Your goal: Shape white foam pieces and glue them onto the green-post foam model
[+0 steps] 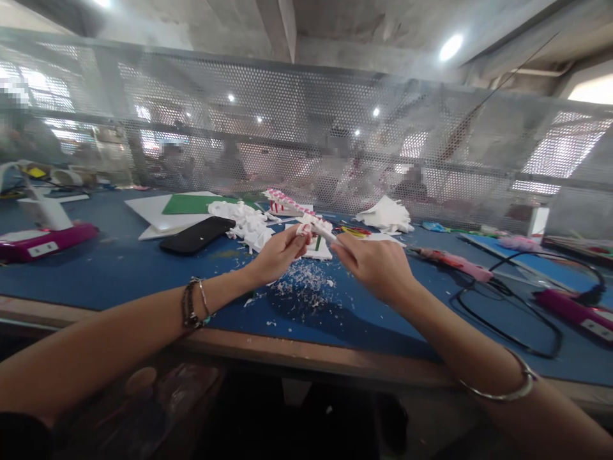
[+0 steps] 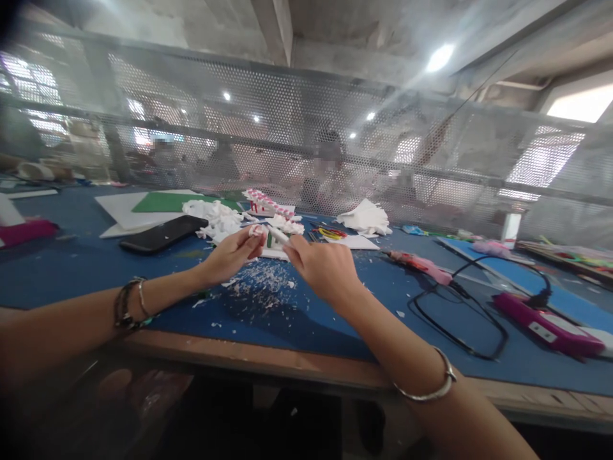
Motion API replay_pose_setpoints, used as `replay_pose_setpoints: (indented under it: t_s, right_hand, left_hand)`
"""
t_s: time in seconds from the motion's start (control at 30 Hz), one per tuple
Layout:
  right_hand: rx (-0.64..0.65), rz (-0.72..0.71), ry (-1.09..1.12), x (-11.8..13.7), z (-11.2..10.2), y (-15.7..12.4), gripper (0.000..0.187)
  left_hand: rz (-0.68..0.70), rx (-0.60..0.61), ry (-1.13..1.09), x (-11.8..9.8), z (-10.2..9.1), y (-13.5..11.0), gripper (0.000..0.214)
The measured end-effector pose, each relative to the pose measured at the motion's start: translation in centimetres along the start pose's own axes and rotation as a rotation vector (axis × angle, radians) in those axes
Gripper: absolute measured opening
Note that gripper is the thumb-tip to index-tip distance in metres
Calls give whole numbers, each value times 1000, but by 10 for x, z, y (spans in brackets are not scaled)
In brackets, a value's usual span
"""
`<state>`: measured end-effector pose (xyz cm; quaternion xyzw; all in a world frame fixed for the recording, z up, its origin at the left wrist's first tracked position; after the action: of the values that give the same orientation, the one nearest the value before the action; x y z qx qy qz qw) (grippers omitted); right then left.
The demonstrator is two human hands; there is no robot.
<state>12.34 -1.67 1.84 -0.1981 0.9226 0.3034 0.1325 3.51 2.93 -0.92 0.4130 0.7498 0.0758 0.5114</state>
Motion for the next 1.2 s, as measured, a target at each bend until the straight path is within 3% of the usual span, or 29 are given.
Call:
replay_pose_setpoints:
  t_s: [0.17,0.3,0.43,0.57,0.67,0.97,1.2]
  right_hand:
    - [-33,-76,10,7,-5,-1,36]
    - [-62,51,76,-7,-9,-2,33]
    - [-139,102,486,-20,-8,-3,25]
    - [-40,53,980,-11,16,3,24]
    - [18,-35,1183,5,24,5,30]
    - [108,-121,1176,21,21,6,22]
    - [152,-160,1401,22,30,5,16]
  left_hand:
    - [-75,15,-74,8,2,-1,17]
    - [-50,1,-110,9,0,0,19]
    - [14,139,-188,5,15,0,30]
    - [20,252,-137,1,30,-4,38]
    - [23,279,-148,0,36,-7,36]
    - [-26,306,-145,7,44,-9,36]
    - [-19,301,-212,3,41,-9,33]
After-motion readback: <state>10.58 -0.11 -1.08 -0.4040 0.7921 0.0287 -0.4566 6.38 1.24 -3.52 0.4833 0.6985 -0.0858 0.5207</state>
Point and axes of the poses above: each hand's wrist, its own y-axis towards the middle knuckle, its own z-axis out of the palm, x = y × z, the point moved 10 cm from there along y, towards the middle knuckle, and after that the axes turned 10 degrees about x, right-handed, at the moved point
